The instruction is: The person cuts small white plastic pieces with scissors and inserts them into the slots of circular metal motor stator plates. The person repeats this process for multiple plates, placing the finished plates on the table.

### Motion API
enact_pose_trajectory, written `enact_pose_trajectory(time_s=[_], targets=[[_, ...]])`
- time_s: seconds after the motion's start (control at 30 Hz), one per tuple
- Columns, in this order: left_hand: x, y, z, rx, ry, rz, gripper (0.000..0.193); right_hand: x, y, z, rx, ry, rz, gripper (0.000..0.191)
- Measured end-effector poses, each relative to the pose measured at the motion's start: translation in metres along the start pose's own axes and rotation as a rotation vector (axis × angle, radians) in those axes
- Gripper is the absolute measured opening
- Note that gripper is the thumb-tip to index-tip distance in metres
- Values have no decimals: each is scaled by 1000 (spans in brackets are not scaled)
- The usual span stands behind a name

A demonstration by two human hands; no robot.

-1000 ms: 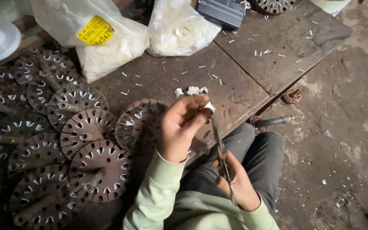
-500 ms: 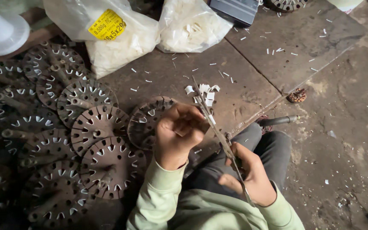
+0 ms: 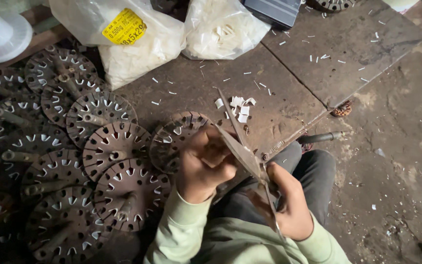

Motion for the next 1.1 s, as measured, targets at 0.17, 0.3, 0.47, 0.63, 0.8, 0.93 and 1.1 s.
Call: enact_pose_trajectory(time_s=[0.17, 0.3, 0.47, 0.63, 0.8, 0.93, 1.1], targets=[[-2, 9, -11, -58, 107, 67, 28, 11, 8, -11, -155, 62, -141, 28], [-1, 26, -17, -159, 95, 100, 35, -4, 33, 1, -74, 249, -251, 18], [2, 40, -27, -560, 51, -54, 18, -66, 62, 50, 543, 163, -302, 30], [8, 43, -27, -650, 82, -50, 12, -95, 40, 51, 786, -17, -133, 40], [17, 48, -20, -609, 69, -14, 8, -69, -12, 23, 155, -148, 52, 37], [19, 57, -18, -843, -35, -183, 13, -48, -34, -1, -557, -271, -370, 30], [22, 69, -18, -927, -29, -149, 18, -45, -38, -8, -470, -194, -174, 23]])
Point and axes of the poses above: each hand's wrist, its own x-axis away from the middle knuckle, its own z-axis out of the back of the hand, y = z × x, the point moved 1 cm from there along -x, towards the middle knuckle
